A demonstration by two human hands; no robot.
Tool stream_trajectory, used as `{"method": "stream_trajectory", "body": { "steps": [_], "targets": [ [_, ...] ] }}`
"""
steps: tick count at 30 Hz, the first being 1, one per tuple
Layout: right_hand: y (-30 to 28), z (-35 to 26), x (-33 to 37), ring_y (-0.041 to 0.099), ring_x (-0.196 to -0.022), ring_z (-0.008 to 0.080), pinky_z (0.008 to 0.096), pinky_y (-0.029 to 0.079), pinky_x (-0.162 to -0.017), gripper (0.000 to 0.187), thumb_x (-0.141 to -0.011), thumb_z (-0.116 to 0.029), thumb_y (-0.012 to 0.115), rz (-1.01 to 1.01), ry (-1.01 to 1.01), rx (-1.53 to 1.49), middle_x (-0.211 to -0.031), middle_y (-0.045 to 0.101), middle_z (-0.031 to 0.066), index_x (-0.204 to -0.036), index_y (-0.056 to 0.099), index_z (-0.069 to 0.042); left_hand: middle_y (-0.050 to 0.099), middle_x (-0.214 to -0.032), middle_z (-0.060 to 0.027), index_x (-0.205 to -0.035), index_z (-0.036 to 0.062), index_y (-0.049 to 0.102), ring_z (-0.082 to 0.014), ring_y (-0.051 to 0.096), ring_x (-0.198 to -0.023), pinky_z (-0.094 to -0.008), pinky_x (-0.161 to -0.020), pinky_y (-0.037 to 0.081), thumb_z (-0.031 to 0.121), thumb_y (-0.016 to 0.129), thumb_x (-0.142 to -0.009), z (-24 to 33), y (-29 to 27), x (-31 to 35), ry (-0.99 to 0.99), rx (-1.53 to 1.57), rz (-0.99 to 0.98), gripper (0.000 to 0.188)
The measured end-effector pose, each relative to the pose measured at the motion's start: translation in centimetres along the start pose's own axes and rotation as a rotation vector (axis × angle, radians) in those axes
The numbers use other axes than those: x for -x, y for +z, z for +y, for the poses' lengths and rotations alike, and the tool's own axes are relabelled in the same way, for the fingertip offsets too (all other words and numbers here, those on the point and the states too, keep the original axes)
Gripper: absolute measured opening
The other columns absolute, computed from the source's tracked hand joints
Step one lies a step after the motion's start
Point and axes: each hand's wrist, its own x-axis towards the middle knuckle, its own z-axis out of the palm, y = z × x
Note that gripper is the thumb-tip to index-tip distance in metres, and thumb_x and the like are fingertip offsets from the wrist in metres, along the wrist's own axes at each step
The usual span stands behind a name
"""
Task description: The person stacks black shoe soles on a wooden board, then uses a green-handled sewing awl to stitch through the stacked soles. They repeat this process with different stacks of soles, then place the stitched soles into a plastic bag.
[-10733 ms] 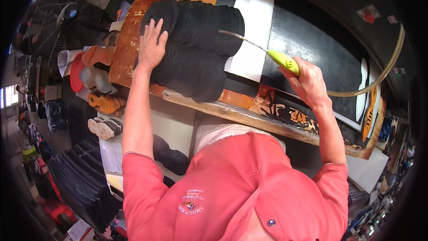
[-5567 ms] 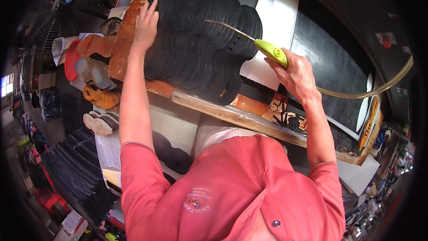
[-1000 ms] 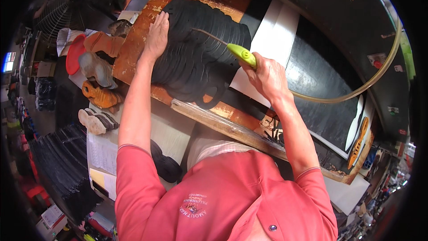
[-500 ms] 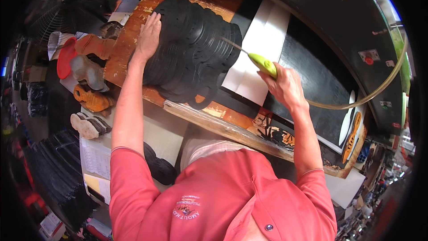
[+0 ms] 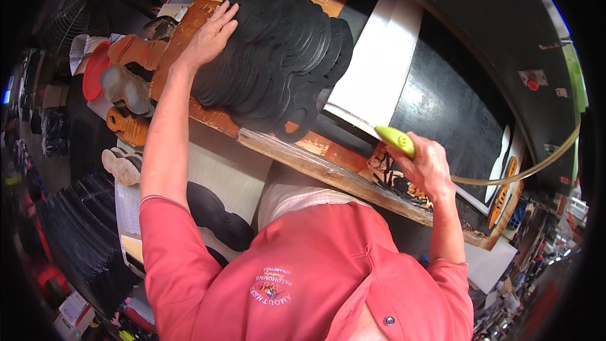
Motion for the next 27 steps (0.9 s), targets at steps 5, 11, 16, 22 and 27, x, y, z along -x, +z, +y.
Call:
{"method": "stream_trajectory", "body": {
  "steps": [5,11,16,22,27],
  "targets": [
    [0.7,-1.0,-0.3,0.068,-0.081,0.0465,0.0493,0.054,-0.071,0.027,-0.094,-0.024,0.082,0.013,-0.017,0.000,-0.086,0.069,0.0221,-0.099,0.069,-0.001,0.037,-0.171,-0.0234,-0.161,0.0193,0.052,-0.0462,0.029,-0.160,-0.0551,-0.131,0.021,0.046,0.051,-0.112,-0.2,1.8,1.2,0.060,-0.220,0.217,0.056],
    [2.9,-3.4,-2.0,0.069,-0.076,0.0433,0.0479,0.054,-0.068,0.026,-0.093,-0.022,0.083,0.038,-0.193,-0.063,-0.084,0.069,0.0204,-0.097,0.069,0.000,0.042,-0.170,-0.0203,-0.160,0.0190,0.054,-0.0393,0.031,-0.161,-0.0552,-0.132,0.018,0.047,0.049,-0.113,-1.3,2.6,1.4,0.047,-0.149,0.265,0.055],
    [3.5,-4.9,-4.9,0.069,-0.078,0.0446,0.0491,0.055,-0.070,0.025,-0.095,-0.024,0.081,0.067,-0.103,-0.072,-0.083,0.070,0.0218,-0.099,0.069,-0.002,0.042,-0.170,-0.0190,-0.161,0.0199,0.053,-0.0393,0.031,-0.161,-0.0554,-0.132,0.018,0.049,0.046,-0.114,-1.4,2.0,1.3,0.020,-0.101,0.216,0.056],
    [2.0,-5.6,-9.4,0.072,-0.086,0.0469,0.0521,0.056,-0.076,0.030,-0.099,-0.030,0.076,0.091,0.070,-0.138,-0.090,0.074,0.0253,-0.112,0.071,-0.004,0.036,-0.174,-0.0182,-0.166,0.0223,0.044,-0.0403,0.027,-0.162,-0.0577,-0.132,0.016,0.052,0.044,-0.113,-1.0,2.2,1.4,0.045,-0.156,0.211,0.061],
    [0.5,-6.0,-14.3,0.072,-0.082,0.0471,0.0500,0.056,-0.076,0.031,-0.101,-0.029,0.074,0.149,0.112,-0.116,-0.089,0.074,0.0262,-0.116,0.073,-0.002,0.034,-0.174,-0.0186,-0.166,0.0216,0.044,-0.0410,0.026,-0.163,-0.0576,-0.132,0.016,0.051,0.043,-0.113,-0.7,2.1,1.4,0.068,-0.195,0.199,0.060]
  ]
}}
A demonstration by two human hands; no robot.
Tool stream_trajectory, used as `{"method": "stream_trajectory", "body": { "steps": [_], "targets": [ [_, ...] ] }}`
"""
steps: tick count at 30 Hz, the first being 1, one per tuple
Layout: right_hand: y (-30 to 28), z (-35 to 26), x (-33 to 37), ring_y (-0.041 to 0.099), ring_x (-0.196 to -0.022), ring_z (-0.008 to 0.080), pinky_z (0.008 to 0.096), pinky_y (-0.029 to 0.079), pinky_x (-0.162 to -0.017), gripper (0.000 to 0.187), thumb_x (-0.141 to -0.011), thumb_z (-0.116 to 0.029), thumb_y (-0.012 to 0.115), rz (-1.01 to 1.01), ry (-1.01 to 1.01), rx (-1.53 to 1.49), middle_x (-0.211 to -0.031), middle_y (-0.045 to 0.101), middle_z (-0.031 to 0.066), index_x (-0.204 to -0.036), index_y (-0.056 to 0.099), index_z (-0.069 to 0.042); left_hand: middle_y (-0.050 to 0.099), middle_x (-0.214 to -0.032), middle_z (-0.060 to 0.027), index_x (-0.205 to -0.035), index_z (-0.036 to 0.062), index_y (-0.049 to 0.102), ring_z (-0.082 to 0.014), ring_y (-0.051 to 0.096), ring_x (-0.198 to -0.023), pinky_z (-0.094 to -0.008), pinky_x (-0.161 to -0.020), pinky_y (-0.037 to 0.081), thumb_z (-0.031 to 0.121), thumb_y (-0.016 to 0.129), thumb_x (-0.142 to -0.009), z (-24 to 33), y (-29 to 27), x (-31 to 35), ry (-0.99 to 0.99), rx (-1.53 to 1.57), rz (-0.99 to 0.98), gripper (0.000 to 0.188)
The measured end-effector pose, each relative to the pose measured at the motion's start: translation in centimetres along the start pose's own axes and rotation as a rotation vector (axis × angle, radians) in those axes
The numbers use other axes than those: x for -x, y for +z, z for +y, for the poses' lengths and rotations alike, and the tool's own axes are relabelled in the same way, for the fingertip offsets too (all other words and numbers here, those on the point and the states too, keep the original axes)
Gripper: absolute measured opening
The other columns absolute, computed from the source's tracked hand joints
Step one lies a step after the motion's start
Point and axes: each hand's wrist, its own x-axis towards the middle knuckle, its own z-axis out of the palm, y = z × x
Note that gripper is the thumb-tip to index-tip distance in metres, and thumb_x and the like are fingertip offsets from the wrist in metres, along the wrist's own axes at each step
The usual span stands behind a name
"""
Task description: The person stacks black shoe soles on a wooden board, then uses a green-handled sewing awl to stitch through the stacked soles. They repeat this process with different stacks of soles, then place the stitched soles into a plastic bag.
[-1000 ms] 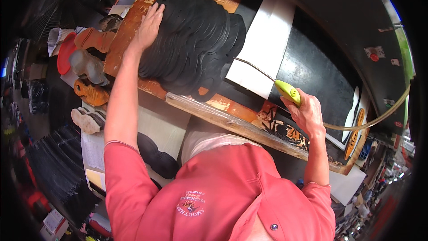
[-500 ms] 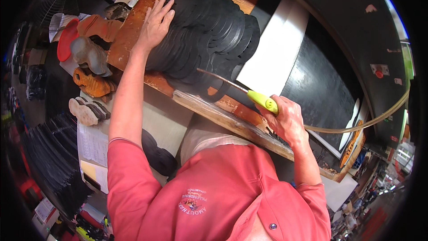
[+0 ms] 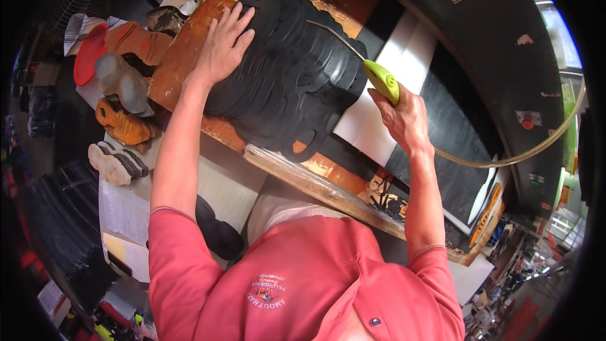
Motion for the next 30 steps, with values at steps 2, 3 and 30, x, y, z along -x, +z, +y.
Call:
{"method": "stream_trajectory", "body": {
  "steps": [2,3,30],
  "targets": [
    [0.0,-0.2,-0.8,0.073,-0.082,0.0461,0.0495,0.056,-0.076,0.030,-0.101,-0.028,0.074,-0.024,-0.045,0.009,-0.088,0.074,0.0262,-0.116,0.073,-0.002,0.034,-0.174,-0.0187,-0.166,0.0215,0.045,-0.0409,0.026,-0.163,-0.0578,-0.132,0.016,0.049,0.043,-0.114,0.2,-0.1,0.0,-0.010,0.023,0.001,0.059],
    [0.0,-0.3,-0.9,0.073,-0.082,0.0456,0.0494,0.057,-0.076,0.030,-0.101,-0.028,0.075,-0.016,-0.047,0.019,-0.089,0.075,0.0261,-0.116,0.073,-0.002,0.034,-0.174,-0.0187,-0.165,0.0215,0.046,-0.0409,0.027,-0.162,-0.0579,-0.132,0.016,0.048,0.042,-0.114,0.2,-0.1,0.1,-0.022,0.044,0.002,0.058],
    [-7.4,6.2,11.6,0.072,-0.078,0.0447,0.0470,0.055,-0.069,0.028,-0.095,-0.026,0.081,-0.088,0.146,0.169,-0.085,0.073,0.0235,-0.102,0.073,0.000,0.037,-0.175,-0.0086,-0.165,0.0224,0.048,-0.0352,0.028,-0.163,-0.0530,-0.134,0.016,0.049,0.062,-0.107,-0.1,0.3,0.5,0.037,-0.008,0.070,0.065]
  ]
}}
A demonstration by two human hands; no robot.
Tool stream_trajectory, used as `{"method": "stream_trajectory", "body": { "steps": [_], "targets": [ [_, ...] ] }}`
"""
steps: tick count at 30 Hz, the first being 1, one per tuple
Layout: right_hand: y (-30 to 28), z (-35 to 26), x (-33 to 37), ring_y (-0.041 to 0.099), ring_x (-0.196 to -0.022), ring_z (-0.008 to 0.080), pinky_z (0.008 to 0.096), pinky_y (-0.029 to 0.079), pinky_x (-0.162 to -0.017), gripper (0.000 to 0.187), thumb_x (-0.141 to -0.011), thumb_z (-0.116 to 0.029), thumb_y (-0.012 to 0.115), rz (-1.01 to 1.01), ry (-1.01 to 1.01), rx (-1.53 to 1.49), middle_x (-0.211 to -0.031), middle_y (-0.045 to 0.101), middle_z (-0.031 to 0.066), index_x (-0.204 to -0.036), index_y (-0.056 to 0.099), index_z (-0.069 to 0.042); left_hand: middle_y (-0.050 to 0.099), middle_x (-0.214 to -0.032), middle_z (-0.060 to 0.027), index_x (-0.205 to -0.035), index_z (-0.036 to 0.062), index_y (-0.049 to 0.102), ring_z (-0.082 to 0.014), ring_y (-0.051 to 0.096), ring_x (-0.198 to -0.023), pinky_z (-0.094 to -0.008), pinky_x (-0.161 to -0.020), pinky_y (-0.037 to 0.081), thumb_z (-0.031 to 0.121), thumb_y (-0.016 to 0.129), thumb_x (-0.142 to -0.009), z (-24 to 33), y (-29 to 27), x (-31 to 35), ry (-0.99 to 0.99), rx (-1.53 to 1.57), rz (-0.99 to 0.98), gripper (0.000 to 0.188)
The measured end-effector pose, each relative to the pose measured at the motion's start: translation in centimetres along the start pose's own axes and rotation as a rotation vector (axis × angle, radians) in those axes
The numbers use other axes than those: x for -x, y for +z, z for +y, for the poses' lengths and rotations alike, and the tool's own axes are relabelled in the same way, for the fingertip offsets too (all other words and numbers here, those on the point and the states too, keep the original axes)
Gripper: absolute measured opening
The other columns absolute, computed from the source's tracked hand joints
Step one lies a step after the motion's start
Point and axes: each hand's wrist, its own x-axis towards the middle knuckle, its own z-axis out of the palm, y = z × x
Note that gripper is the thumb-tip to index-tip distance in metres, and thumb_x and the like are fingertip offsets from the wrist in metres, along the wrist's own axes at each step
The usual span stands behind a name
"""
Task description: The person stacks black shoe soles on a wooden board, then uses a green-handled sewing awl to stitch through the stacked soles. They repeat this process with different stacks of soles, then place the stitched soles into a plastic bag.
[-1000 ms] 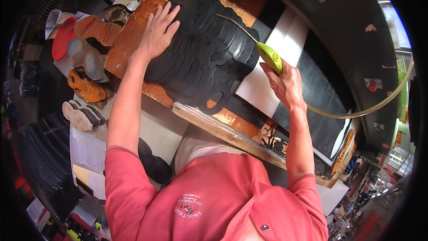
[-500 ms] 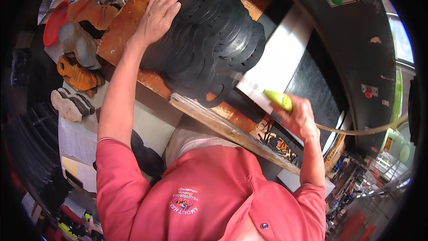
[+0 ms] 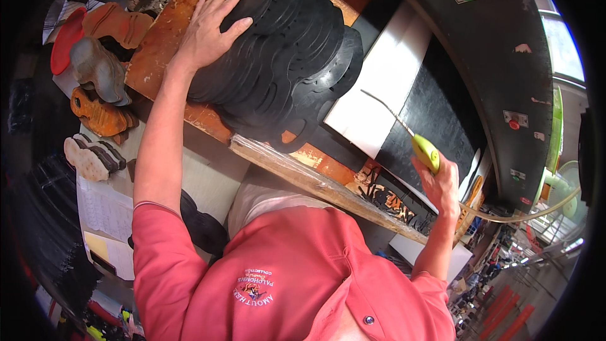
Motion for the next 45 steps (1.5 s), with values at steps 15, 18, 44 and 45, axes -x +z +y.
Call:
{"method": "stream_trajectory", "body": {
  "steps": [15,18,44,45],
  "targets": [
    [1.9,-2.5,1.4,0.072,-0.080,0.0439,0.0487,0.059,-0.072,0.027,-0.091,-0.022,0.083,-0.116,-0.198,0.012,-0.087,0.072,0.0227,-0.100,0.070,0.000,0.040,-0.171,-0.0189,-0.161,0.0106,0.051,-0.0451,0.030,-0.160,-0.0578,-0.131,0.018,0.043,0.050,-0.113,1.3,-1.3,-0.2,-0.060,0.089,-0.060,0.058],
    [2.9,-4.6,-0.4,0.068,-0.075,0.0445,0.0466,0.054,-0.066,0.025,-0.095,-0.022,0.082,-0.001,-0.277,-0.053,-0.084,0.069,0.0206,-0.096,0.068,-0.001,0.041,-0.170,-0.0196,-0.160,0.0095,0.051,-0.0454,0.029,-0.160,-0.0577,-0.131,0.018,0.040,0.045,-0.115,1.3,-1.6,-0.2,-0.055,0.142,-0.065,0.055],
    [-14.3,-7.5,-7.7,0.073,-0.070,0.0275,0.0369,0.058,-0.067,0.019,-0.094,-0.018,0.084,0.745,-0.470,0.090,-0.086,0.075,0.0131,-0.108,0.078,-0.008,0.035,-0.172,-0.0233,-0.161,0.0019,0.046,-0.0425,0.028,-0.161,-0.0555,-0.132,0.020,0.033,0.056,-0.110,1.8,-2.3,-0.2,-0.084,0.136,-0.100,0.060],
    [-16.8,-7.0,-7.7,0.072,-0.068,0.0287,0.0367,0.056,-0.065,0.019,-0.095,-0.018,0.084,0.837,-0.413,0.145,-0.085,0.074,0.0147,-0.108,0.078,-0.007,0.035,-0.172,-0.0232,-0.161,0.0021,0.046,-0.0424,0.029,-0.161,-0.0554,-0.132,0.020,0.033,0.056,-0.110,1.8,-2.3,-0.2,-0.090,0.128,-0.106,0.060]
  ]
}}
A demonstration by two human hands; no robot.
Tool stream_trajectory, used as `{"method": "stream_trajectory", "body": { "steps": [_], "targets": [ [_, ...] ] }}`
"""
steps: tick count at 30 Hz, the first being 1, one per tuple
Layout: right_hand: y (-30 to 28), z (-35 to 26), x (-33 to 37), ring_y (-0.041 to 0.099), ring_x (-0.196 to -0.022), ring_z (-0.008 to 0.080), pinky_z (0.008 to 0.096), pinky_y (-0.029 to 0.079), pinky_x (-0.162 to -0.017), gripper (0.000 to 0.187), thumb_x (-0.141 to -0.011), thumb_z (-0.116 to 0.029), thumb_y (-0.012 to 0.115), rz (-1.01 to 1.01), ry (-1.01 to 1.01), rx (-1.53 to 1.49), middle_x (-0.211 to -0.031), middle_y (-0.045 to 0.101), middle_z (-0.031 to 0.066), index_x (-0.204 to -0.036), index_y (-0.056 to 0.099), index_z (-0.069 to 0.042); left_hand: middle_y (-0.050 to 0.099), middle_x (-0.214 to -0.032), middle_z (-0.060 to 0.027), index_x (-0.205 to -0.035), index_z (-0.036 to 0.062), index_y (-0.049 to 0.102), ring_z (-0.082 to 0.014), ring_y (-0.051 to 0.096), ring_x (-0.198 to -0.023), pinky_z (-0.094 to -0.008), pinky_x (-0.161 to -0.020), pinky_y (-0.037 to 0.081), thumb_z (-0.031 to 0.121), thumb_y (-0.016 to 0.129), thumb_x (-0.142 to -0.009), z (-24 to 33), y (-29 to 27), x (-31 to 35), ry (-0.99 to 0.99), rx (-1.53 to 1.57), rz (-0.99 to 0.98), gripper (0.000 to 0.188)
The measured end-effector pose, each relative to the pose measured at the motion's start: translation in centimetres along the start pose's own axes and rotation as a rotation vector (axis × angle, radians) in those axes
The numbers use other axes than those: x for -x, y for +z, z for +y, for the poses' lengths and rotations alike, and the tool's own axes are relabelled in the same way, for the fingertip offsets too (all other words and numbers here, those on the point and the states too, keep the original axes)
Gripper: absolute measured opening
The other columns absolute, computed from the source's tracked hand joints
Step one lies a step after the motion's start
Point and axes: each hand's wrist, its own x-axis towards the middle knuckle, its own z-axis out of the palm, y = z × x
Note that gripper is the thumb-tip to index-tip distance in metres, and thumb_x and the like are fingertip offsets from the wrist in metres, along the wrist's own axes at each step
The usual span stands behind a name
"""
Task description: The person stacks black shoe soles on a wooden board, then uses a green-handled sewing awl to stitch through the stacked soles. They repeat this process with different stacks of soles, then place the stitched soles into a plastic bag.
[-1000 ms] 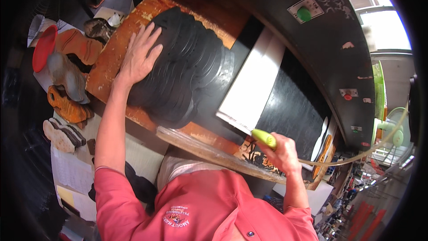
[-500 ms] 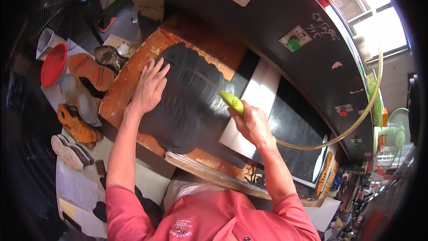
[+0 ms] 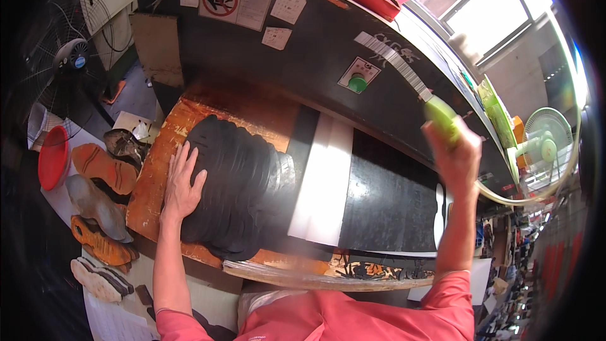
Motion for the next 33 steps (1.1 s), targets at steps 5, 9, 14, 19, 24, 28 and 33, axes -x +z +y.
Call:
{"method": "stream_trajectory", "body": {
  "steps": [5,9,14,19,24,28,33],
  "targets": [
    [-2.6,7.1,-9.2,0.072,-0.085,0.0416,0.0489,0.055,-0.078,0.045,-0.103,-0.048,0.063,-0.088,-0.025,0.315,-0.092,0.073,0.0218,-0.123,0.075,-0.010,0.035,-0.172,-0.0226,-0.161,0.0033,0.046,-0.0421,0.029,-0.161,-0.0547,-0.132,0.021,0.032,0.058,-0.109,0.1,0.0,-0.1,-0.008,0.009,0.001,0.061],
    [1.4,10.5,-15.3,0.072,-0.092,0.0430,0.0506,0.054,-0.084,0.046,-0.108,-0.050,0.056,-0.186,-0.094,0.406,-0.102,0.075,0.0207,-0.123,0.074,-0.010,0.036,-0.172,-0.0222,-0.161,0.0032,0.047,-0.0421,0.030,-0.160,-0.0536,-0.132,0.022,0.032,0.058,-0.109,0.0,0.0,-0.2,-0.012,-0.015,-0.003,0.060],
    [7.9,5.7,-13.9,0.067,-0.120,0.0386,0.0462,0.056,-0.097,0.030,-0.106,-0.034,0.067,0.381,-0.272,0.243,-0.128,0.071,0.0191,-0.123,0.076,-0.011,0.041,-0.169,-0.0222,-0.157,0.0027,0.051,-0.0436,0.035,-0.157,-0.0529,-0.131,0.025,0.032,0.061,-0.108,-0.1,0.2,0.0,0.020,0.007,0.047,0.058],
    [16.7,-2.9,1.1,0.067,-0.117,0.0375,0.0444,0.056,-0.101,0.031,-0.090,-0.008,0.080,0.094,-0.345,-0.179,-0.118,0.071,0.0199,-0.118,0.072,-0.002,0.043,-0.168,-0.0223,-0.156,0.0030,0.053,-0.0419,0.036,-0.158,-0.0540,-0.130,0.026,0.031,0.063,-0.108,-0.3,0.4,-0.1,0.045,0.013,0.077,0.057],
    [23.7,-7.3,10.1,0.065,-0.119,0.0458,0.0515,0.049,-0.113,0.051,-0.099,-0.030,0.074,-0.431,0.101,-0.214,-0.125,0.068,0.0329,-0.128,0.067,0.012,0.043,-0.168,-0.0216,-0.156,0.0039,0.054,-0.0403,0.035,-0.158,-0.0541,-0.131,0.024,0.031,0.064,-0.107,-0.6,0.6,-0.3,0.035,0.014,0.067,0.057],
    [25.5,-10.3,13.0,0.057,-0.131,0.0466,0.0503,0.041,-0.120,0.058,-0.098,-0.028,0.075,-0.486,-0.004,-0.077,-0.129,0.067,0.0311,-0.136,0.063,0.013,0.043,-0.168,-0.0214,-0.156,0.0041,0.054,-0.0402,0.035,-0.158,-0.0539,-0.131,0.024,0.032,0.064,-0.107,-0.6,0.7,-0.2,0.031,0.013,0.066,0.057],
    [26.1,-11.7,13.0,0.063,-0.127,0.0408,0.0467,0.048,-0.114,0.067,-0.094,-0.024,0.077,-0.492,0.266,-0.119,-0.129,0.067,0.0297,-0.146,0.056,0.013,0.043,-0.168,-0.0213,-0.157,0.0044,0.054,-0.0405,0.035,-0.158,-0.0539,-0.131,0.024,0.032,0.064,-0.108,-0.6,0.7,-0.2,0.022,0.000,0.063,0.057]
  ]
}}
